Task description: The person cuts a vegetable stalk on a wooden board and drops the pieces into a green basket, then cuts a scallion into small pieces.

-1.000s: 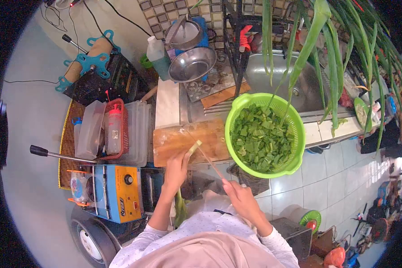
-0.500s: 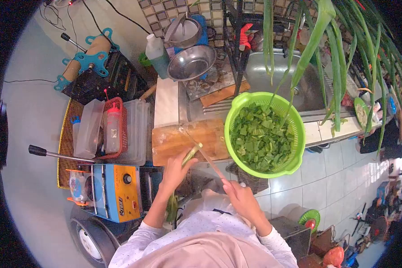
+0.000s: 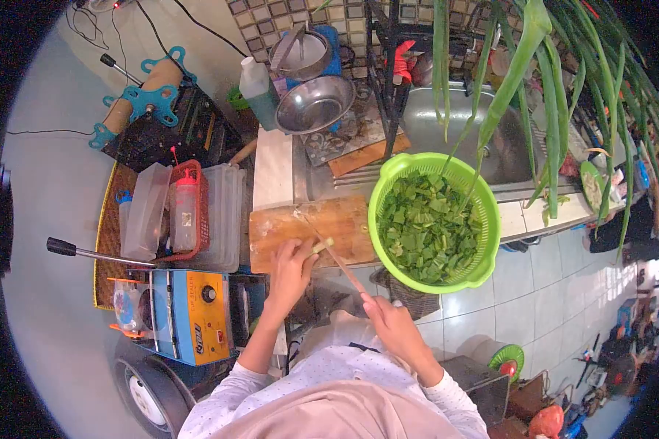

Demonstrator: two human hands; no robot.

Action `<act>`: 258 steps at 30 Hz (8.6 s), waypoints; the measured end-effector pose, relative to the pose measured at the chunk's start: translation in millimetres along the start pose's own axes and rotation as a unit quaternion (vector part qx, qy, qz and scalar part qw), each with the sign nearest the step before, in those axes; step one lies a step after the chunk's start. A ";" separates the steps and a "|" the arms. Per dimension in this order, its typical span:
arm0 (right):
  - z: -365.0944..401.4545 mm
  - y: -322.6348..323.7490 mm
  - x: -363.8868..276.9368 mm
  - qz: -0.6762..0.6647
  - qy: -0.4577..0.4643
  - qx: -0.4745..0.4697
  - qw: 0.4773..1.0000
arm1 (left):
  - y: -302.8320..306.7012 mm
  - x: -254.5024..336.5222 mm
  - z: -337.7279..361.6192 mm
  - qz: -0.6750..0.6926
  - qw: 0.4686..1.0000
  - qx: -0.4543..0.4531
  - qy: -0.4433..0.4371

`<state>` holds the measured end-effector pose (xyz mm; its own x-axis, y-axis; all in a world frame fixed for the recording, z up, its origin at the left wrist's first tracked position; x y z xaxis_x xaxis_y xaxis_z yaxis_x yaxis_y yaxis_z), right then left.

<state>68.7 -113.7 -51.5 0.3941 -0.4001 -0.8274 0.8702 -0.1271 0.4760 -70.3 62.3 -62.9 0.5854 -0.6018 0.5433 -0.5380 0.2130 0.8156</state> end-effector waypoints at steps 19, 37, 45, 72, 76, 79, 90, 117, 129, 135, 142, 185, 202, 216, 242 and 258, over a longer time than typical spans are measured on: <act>4.7 5.7 1.3 -0.050 -0.024 0.069 0.996 | -14.8 4.6 2.7 0.068 0.994 0.086 -0.015; 3.6 19.1 -9.4 -0.042 -0.024 0.059 0.997 | 77.0 49.2 31.6 0.360 0.929 -0.058 -0.058; 4.7 25.9 -11.0 -0.053 -0.023 0.076 0.995 | 105.1 55.7 25.5 0.457 0.878 -0.095 -0.106; 3.9 -1.5 -2.9 -0.013 -0.067 -0.002 0.998 | -17.4 -1.8 5.3 0.053 0.987 0.148 -0.026; 2.9 -7.7 -0.7 -0.011 -0.049 -0.003 0.999 | -18.5 -3.9 4.5 0.067 0.986 0.150 -0.029; 3.1 -11.7 0.6 0.011 -0.101 -0.037 0.994 | -18.9 -4.7 3.0 0.063 0.987 0.145 -0.020; 7.7 -17.3 -20.7 0.075 -0.046 0.005 0.996 | -19.0 0.7 7.1 0.029 0.987 0.156 0.002; -41.8 -26.9 -23.1 0.077 -0.058 -0.021 0.995 | -22.9 -0.2 8.1 0.021 0.986 0.167 0.018; -81.0 -33.2 -40.5 0.064 0.020 0.026 0.997 | -22.0 0.0 9.7 0.023 0.982 0.189 0.011; -43.6 -24.3 -28.4 0.078 -0.029 0.019 0.996 | -24.8 -2.1 9.6 0.037 0.983 0.180 0.027; -29.1 -19.1 -20.1 0.026 -0.027 0.078 0.996 | -23.0 -2.1 8.5 0.033 0.983 0.177 0.020; -62.1 -23.7 -27.0 0.077 0.002 0.003 0.997 | -19.8 0.8 3.5 0.018 0.988 0.152 0.015; -87.8 -36.0 -19.0 0.101 0.063 0.012 0.993 | -23.8 0.1 6.7 0.016 0.986 0.163 0.005; -33.3 1.2 -14.1 0.054 -0.072 0.028 0.996 | -17.3 -1.6 7.7 0.015 0.983 0.183 -0.019; -45.3 -21.1 -19.7 0.041 -0.031 -0.035 0.998 | -22.7 -2.0 14.1 -0.019 0.986 0.162 -0.032; -72.8 -24.2 -29.5 0.072 -0.052 -0.065 0.994 | -24.3 -5.6 14.8 0.023 0.981 0.193 -0.027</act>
<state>57.5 -32.7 -60.4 0.4906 -0.4981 -0.7150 0.8405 0.0540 0.5391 -69.5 49.1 -88.7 0.5273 -0.6404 0.5584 -0.7589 -0.0594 0.6485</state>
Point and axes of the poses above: each hand's wrist, its own z-axis away from the middle knuckle, its own y-axis out of the back of the hand, x = y × z, the point moved 4 cm from there along -z, towards the middle knuckle, and after that the axes turned 4 degrees about z, right-handed, at the moved point
